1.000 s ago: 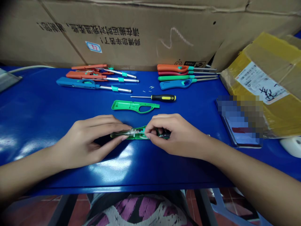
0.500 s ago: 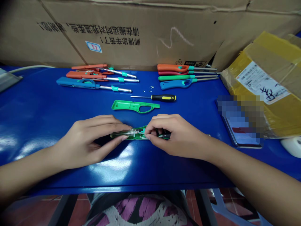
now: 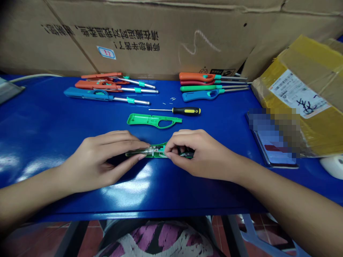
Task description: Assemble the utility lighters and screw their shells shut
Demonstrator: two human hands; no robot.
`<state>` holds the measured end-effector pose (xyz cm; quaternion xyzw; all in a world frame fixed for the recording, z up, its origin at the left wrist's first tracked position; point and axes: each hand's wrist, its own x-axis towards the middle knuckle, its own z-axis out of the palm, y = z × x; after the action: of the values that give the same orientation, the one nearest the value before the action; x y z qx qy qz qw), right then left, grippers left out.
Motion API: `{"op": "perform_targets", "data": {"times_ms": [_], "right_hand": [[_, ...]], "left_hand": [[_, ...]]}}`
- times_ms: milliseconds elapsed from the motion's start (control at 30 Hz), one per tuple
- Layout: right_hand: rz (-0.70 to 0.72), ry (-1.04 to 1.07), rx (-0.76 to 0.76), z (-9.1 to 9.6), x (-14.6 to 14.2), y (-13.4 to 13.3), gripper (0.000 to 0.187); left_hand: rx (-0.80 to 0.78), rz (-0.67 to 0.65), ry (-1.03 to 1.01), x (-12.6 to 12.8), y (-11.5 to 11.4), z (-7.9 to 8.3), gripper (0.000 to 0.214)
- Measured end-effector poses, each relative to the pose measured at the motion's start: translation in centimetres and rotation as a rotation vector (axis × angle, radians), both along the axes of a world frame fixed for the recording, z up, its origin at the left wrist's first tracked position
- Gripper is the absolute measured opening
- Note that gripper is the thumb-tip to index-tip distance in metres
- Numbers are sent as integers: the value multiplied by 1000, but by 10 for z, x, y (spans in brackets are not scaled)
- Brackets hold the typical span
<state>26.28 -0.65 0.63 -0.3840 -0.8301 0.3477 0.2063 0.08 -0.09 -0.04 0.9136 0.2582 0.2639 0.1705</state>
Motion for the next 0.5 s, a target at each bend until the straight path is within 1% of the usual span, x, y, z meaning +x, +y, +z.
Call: {"op": "perform_targets", "data": {"times_ms": [200, 500], "right_hand": [[-1, -8, -20, 0, 0, 0, 10], [-10, -4, -25, 0, 0, 1, 9]], "left_hand": [[7, -2, -8, -1, 0, -2, 21], [4, -14, -5, -2, -1, 0, 21]]}}
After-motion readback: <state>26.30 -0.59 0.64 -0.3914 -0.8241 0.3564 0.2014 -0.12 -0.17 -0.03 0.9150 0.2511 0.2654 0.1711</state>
